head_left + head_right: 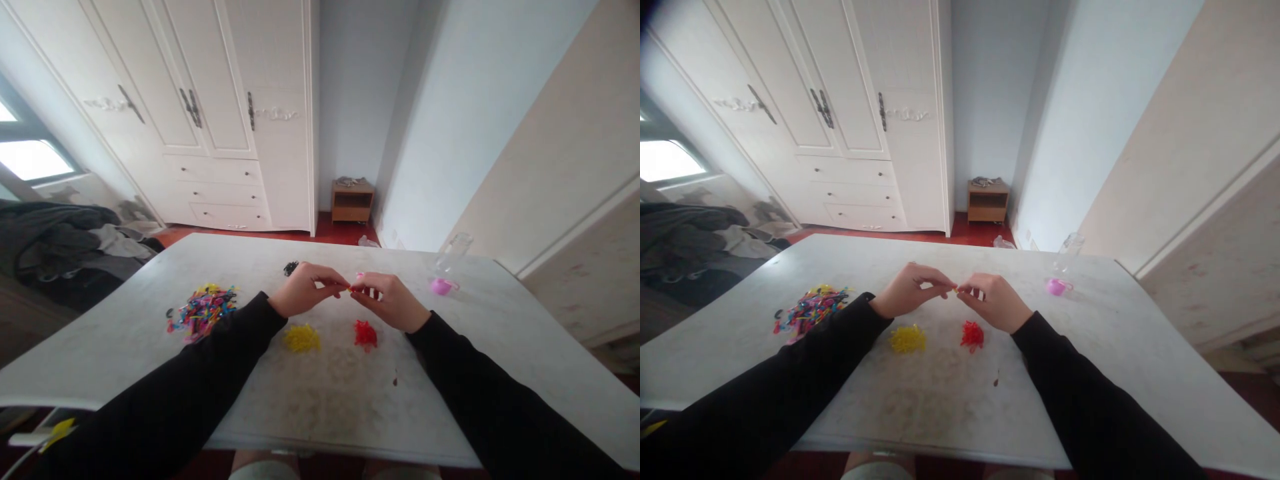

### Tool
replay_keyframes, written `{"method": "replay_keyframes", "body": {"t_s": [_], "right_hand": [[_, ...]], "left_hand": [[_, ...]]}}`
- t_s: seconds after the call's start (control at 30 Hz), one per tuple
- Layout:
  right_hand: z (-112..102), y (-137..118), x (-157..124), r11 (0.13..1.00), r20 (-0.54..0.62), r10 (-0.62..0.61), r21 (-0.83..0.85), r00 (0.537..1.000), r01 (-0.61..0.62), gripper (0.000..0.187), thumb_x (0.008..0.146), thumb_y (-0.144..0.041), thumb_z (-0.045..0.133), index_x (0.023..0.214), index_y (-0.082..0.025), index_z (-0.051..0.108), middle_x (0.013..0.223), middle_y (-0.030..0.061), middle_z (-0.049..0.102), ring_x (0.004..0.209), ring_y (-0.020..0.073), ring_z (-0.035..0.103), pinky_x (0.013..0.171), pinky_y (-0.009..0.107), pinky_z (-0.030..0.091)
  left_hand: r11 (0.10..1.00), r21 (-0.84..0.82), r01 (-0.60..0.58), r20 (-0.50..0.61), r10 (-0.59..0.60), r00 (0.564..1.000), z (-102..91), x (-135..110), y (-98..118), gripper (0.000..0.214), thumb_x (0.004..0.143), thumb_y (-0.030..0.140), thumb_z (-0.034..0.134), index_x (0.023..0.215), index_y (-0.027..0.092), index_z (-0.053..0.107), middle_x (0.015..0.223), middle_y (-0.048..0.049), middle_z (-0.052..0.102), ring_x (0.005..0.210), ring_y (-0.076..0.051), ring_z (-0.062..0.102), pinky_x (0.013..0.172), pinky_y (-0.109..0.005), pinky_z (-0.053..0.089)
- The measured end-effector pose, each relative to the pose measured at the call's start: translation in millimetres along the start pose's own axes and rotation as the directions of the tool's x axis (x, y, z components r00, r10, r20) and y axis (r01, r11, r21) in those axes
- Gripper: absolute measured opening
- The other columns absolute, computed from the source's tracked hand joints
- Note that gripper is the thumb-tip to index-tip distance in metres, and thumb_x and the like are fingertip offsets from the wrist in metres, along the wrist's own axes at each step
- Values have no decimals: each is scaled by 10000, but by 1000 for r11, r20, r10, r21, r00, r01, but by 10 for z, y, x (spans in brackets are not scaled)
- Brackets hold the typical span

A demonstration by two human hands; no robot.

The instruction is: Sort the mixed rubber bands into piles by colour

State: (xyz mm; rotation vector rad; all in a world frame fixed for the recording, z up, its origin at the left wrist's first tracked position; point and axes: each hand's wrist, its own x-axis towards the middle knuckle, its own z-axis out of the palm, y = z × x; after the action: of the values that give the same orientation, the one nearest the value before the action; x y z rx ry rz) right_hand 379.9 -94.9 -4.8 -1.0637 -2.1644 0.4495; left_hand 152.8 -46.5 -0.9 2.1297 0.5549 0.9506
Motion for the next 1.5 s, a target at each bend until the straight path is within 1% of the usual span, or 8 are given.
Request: {"method": "replay_keyframes", "body": {"t_s": [0.13,0.4,0.6,0.73,0.87,0.97,1.17,1.5], "right_hand": [[10,-28,-10,999,-35,27,45,999,-26,204,958,-329,632,883,-175,743,754,23,672,637,120,587,571,238,454],[-30,-77,-11,999,-121,50,8,991,-49,254,947,-375,644,820,-175,736,723,27,675,609,125,568,560,250,453],[-29,-101,-15,999,-106,34,2,994,-34,246,944,-359,643,814,-172,738,717,28,671,612,125,574,562,250,448],[-15,-104,-20,999,-110,47,20,993,-45,234,928,-362,666,815,-170,740,717,23,675,595,117,558,564,251,447],[-8,-104,-17,998,-92,48,34,995,-45,232,917,-370,682,819,-168,741,715,21,676,587,112,546,567,251,448],[-2,-102,-14,999,-79,36,38,996,-33,231,921,-363,677,808,-170,733,708,19,669,588,113,547,565,249,444],[2,-106,-18,999,-74,23,38,997,-20,216,925,-348,674,805,-176,723,706,11,659,585,107,539,564,244,437],[-12,-145,-26,999,-89,20,45,996,-16,219,926,-343,671,796,-174,723,692,9,647,583,107,528,567,244,433]], "left_hand": [[999,3,33,-8,-32,999,-5,-17,15,113,882,186,690,922,146,788,790,-52,785,689,-140,746,671,-210,577],[997,-15,74,-60,-75,995,-23,-20,-32,139,887,275,695,861,148,744,759,-44,744,681,-143,726,661,-231,568],[995,-64,78,-43,-81,996,-17,-37,-51,200,881,329,712,846,132,708,806,-71,742,707,-147,720,678,-253,581],[999,28,46,-24,-45,999,3,-49,-51,170,873,298,721,828,136,699,700,-32,701,616,-109,661,622,-218,526],[996,76,37,-38,-34,999,17,-45,-37,161,878,296,720,928,143,733,691,-12,686,579,-92,635,584,-200,495],[996,78,39,-25,-37,999,30,-43,-13,168,896,289,701,972,147,749,757,-25,712,582,-88,649,585,-197,504],[994,111,13,-4,-12,1000,41,-49,29,154,904,288,687,866,146,734,793,-37,721,589,-89,658,586,-195,506],[991,133,-7,5,6,1000,21,-51,59,143,911,265,681,853,150,743,780,-34,718,606,-93,655,598,-201,500]]}}
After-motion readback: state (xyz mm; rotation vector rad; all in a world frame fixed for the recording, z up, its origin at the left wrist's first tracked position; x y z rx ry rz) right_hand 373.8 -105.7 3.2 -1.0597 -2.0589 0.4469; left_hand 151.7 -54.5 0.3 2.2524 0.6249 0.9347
